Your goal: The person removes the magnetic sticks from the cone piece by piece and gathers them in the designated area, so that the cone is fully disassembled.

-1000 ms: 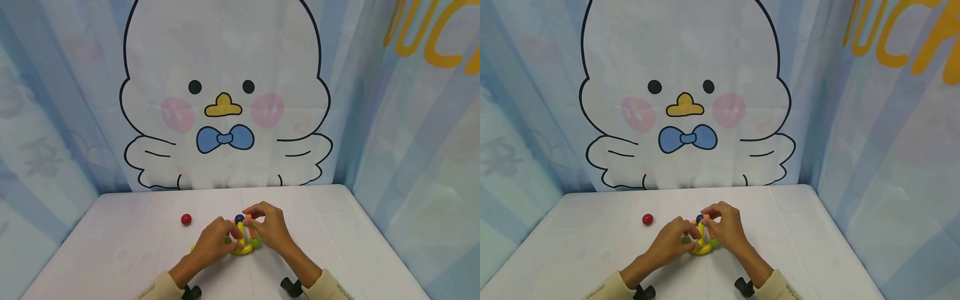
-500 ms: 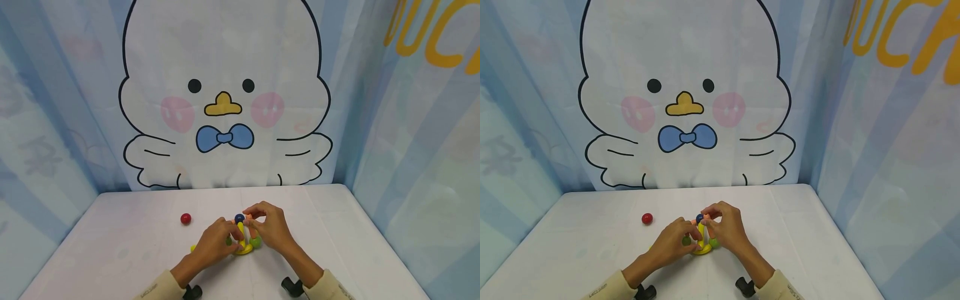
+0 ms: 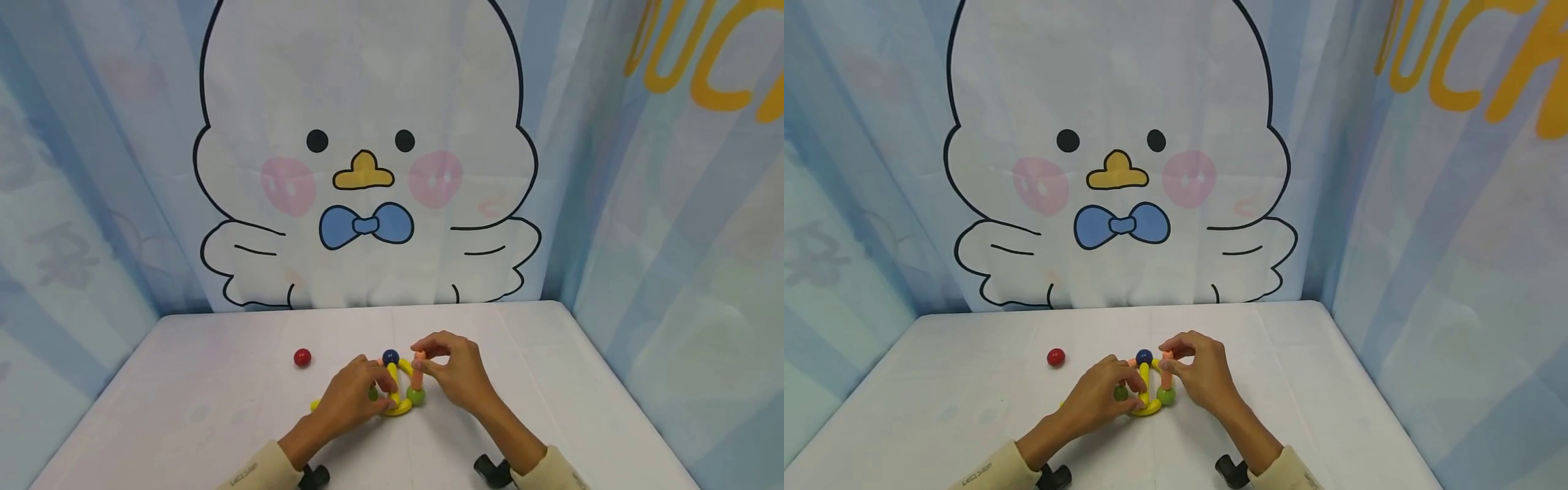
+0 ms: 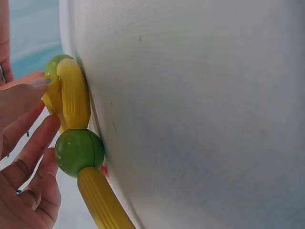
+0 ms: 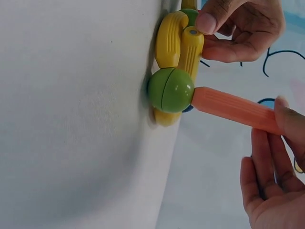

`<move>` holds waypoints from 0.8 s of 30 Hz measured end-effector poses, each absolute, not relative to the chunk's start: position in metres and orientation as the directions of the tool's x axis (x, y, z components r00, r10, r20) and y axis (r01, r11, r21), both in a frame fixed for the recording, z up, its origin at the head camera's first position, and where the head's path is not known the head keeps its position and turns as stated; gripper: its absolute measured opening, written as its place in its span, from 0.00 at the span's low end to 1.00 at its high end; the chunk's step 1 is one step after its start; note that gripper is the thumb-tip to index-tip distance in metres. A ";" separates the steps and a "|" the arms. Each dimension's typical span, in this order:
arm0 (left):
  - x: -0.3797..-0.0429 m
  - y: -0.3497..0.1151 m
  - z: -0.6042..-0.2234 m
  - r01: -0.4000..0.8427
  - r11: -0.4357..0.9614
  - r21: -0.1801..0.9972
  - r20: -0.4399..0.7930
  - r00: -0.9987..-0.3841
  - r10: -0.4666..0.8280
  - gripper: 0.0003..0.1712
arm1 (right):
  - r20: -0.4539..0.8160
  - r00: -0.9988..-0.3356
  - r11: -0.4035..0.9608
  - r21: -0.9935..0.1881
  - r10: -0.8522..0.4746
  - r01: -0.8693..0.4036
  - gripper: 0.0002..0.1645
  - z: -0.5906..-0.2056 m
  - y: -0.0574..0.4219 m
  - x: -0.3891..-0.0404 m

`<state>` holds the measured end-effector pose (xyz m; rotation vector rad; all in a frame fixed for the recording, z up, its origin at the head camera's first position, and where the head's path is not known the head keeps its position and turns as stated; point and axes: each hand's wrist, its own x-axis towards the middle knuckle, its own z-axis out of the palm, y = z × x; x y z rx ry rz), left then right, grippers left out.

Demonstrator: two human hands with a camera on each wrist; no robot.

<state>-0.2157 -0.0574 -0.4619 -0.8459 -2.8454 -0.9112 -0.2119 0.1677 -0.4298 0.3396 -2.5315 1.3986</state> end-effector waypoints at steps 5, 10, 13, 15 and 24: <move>-0.216 -0.058 -0.462 0.501 0.680 0.536 0.188 -0.856 0.482 0.10 | 0.283 -0.957 0.536 -0.799 -0.069 -0.274 0.12 -0.430 0.177 -0.210; -0.216 -0.057 -0.463 0.497 0.683 0.535 0.188 -0.859 0.477 0.10 | 0.278 -0.959 0.558 -0.789 -0.051 -0.258 0.13 -0.431 0.188 -0.207; -0.215 -0.057 -0.463 0.499 0.681 0.536 0.193 -0.857 0.477 0.10 | 0.270 -0.962 0.573 -0.781 -0.046 -0.246 0.13 -0.432 0.195 -0.206; -0.215 -0.058 -0.463 0.505 0.679 0.533 0.200 -0.855 0.479 0.10 | 0.263 -0.964 0.583 -0.776 -0.047 -0.241 0.13 -0.433 0.200 -0.205; -0.214 -0.058 -0.463 0.517 0.673 0.530 0.215 -0.849 0.483 0.10 | 0.225 -0.972 0.606 -0.764 -0.069 -0.220 0.13 -0.440 0.219 -0.200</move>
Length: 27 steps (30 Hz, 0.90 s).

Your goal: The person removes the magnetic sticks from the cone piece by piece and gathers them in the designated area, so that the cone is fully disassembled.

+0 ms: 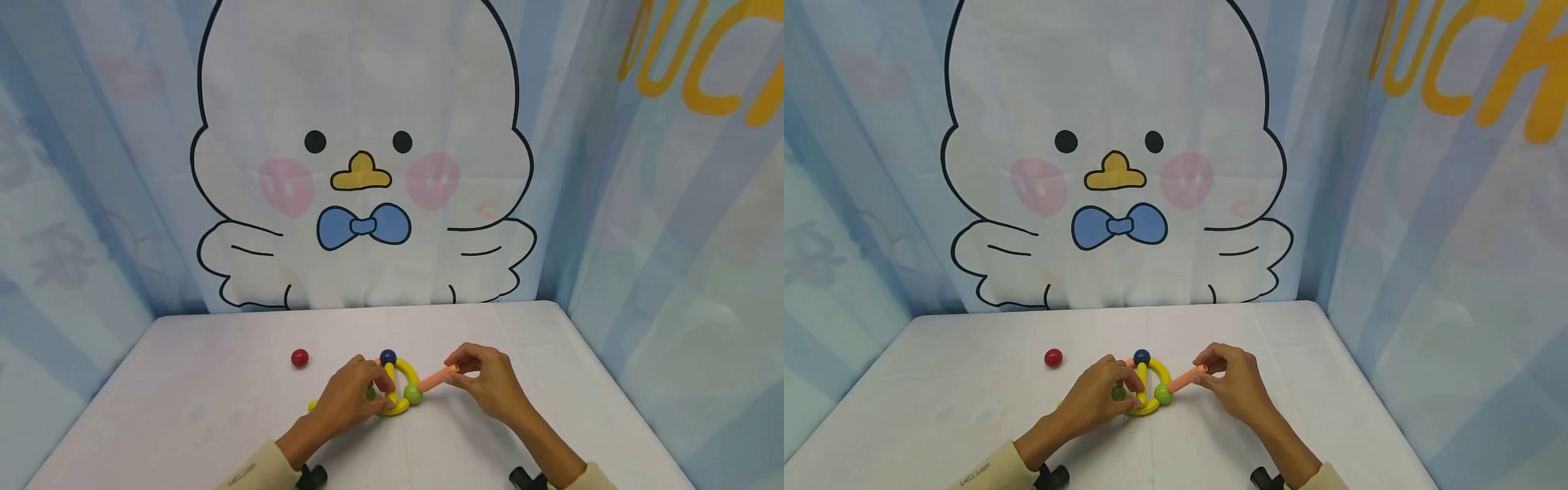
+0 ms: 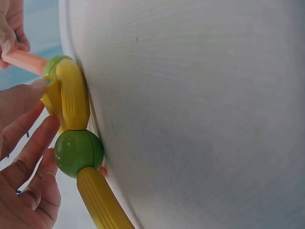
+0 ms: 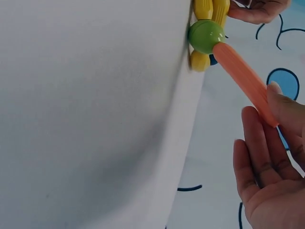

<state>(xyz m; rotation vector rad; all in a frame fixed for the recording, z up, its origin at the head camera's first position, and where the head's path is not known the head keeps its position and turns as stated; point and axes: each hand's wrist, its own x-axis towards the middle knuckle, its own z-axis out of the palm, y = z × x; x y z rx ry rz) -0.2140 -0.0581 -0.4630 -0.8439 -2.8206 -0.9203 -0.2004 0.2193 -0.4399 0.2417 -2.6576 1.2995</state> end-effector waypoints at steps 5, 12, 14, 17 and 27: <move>-0.214 -0.058 -0.463 0.517 0.673 0.528 0.216 -0.849 0.482 0.10 | 0.177 -0.983 0.622 -0.764 -0.053 -0.171 0.12 -0.442 0.227 -0.198; -0.214 -0.058 -0.463 0.525 0.673 0.521 0.223 -0.845 0.486 0.11 | 0.095 -0.993 0.654 -0.747 -0.075 -0.121 0.14 -0.448 0.237 -0.201; -0.214 -0.058 -0.463 0.525 0.673 0.520 0.224 -0.845 0.486 0.10 | 0.071 -0.993 0.664 -0.738 -0.096 -0.117 0.15 -0.451 0.240 -0.203; -0.214 -0.058 -0.464 0.524 0.674 0.520 0.223 -0.845 0.485 0.10 | 0.049 -0.990 0.684 -0.718 -0.136 -0.129 0.17 -0.455 0.243 -0.206; -0.214 -0.059 -0.462 0.521 0.684 0.512 0.217 -0.848 0.484 0.11 | 0.029 -0.984 0.755 -0.637 -0.175 -0.153 0.20 -0.462 0.241 -0.208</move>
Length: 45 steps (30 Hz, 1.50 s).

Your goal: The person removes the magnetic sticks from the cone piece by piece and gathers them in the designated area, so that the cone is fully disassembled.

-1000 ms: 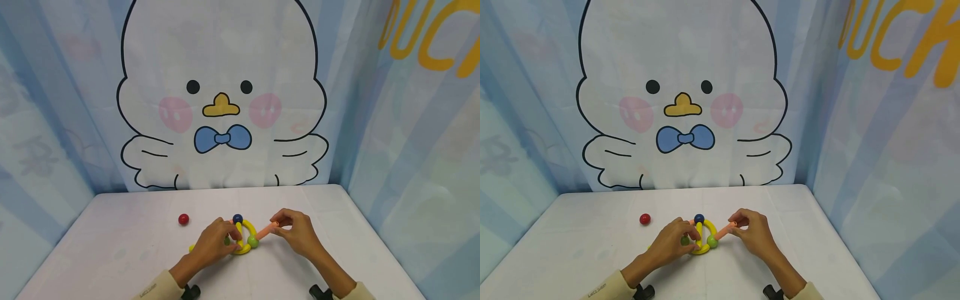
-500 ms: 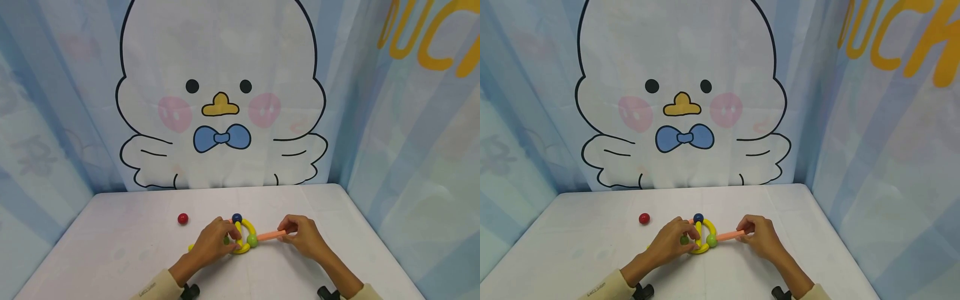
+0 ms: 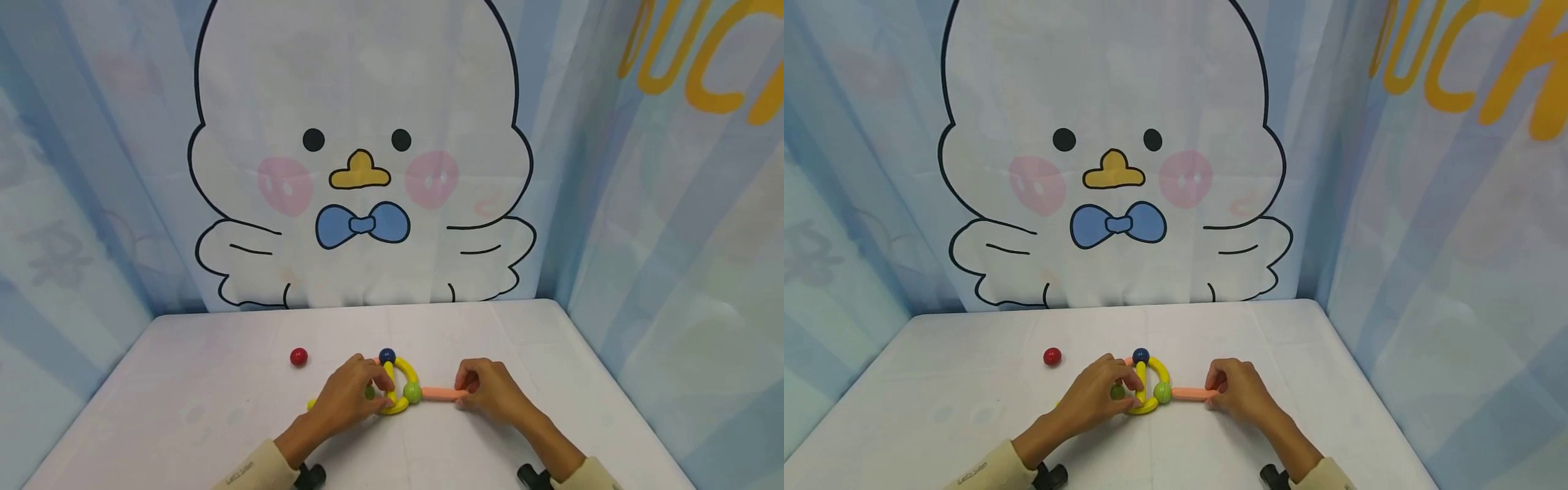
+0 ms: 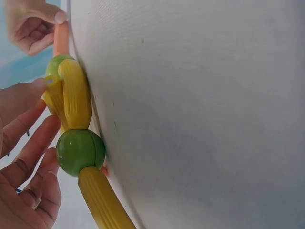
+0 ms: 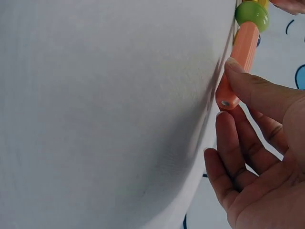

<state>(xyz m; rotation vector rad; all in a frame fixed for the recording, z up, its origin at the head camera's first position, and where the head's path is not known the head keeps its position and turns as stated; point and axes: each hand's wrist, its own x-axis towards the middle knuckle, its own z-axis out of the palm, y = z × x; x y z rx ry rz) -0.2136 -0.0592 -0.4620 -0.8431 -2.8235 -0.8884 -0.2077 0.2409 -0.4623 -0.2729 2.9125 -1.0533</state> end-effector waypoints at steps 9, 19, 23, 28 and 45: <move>-0.211 -0.085 -0.454 0.500 0.714 0.490 0.258 -0.866 0.428 0.16 | 0.028 -0.988 0.784 -0.605 -0.149 -0.135 0.18 -0.457 0.227 -0.206; -0.211 -0.119 -0.451 0.428 0.775 0.466 0.162 -0.902 0.401 0.17 | 0.130 -0.965 0.718 -0.648 -0.226 -0.255 0.16 -0.451 0.200 -0.209; -0.212 -0.124 -0.454 0.403 0.791 0.460 0.107 -0.909 0.402 0.16 | 0.132 -0.959 0.681 -0.680 -0.251 -0.272 0.17 -0.449 0.185 -0.211; -0.213 -0.127 -0.457 0.362 0.811 0.460 0.056 -0.923 0.380 0.16 | 0.155 -0.939 0.641 -0.696 -0.307 -0.324 0.17 -0.448 0.164 -0.212; -0.214 -0.129 -0.467 0.418 0.786 0.455 0.079 -0.898 0.432 0.15 | 0.167 -0.851 0.620 -0.618 -0.497 -0.483 0.14 -0.457 0.104 -0.220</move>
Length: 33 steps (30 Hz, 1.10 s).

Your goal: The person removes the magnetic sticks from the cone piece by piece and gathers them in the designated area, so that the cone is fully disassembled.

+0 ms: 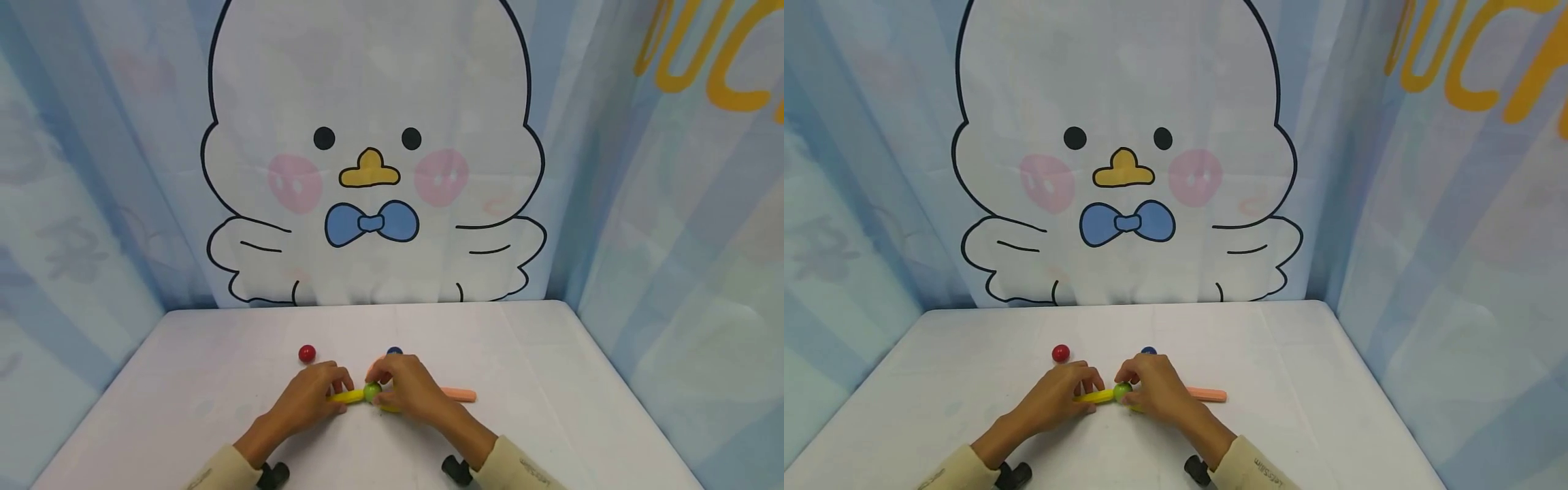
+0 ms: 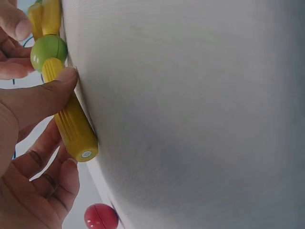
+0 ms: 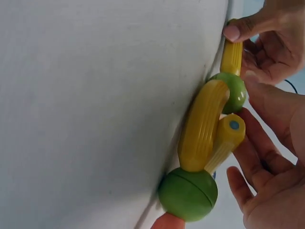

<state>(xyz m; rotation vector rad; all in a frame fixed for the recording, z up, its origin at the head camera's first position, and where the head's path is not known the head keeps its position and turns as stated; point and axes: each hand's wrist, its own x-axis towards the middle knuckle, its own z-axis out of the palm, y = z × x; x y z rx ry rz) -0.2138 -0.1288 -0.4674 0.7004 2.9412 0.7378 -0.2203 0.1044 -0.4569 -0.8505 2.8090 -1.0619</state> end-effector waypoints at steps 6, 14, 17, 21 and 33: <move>-0.215 -0.127 -0.466 0.424 0.777 0.465 0.081 -0.894 0.440 0.14 | 0.204 -0.835 0.636 -0.564 -0.511 -0.527 0.12 -0.458 0.101 -0.222; -0.215 -0.128 -0.467 0.427 0.775 0.465 0.092 -0.894 0.438 0.15 | 0.202 -0.829 0.639 -0.552 -0.522 -0.537 0.12 -0.459 0.099 -0.223; -0.215 -0.129 -0.466 0.423 0.781 0.460 0.088 -0.897 0.434 0.15 | 0.192 -0.829 0.639 -0.555 -0.525 -0.533 0.12 -0.460 0.099 -0.223; -0.214 -0.132 -0.463 0.404 0.787 0.467 0.060 -0.902 0.428 0.17 | 0.189 -0.833 0.640 -0.559 -0.520 -0.527 0.11 -0.459 0.098 -0.223; -0.215 -0.163 -0.451 0.222 0.849 0.480 -0.004 -0.967 0.255 0.17 | 0.228 -0.822 0.630 -0.547 -0.522 -0.552 0.12 -0.461 0.099 -0.222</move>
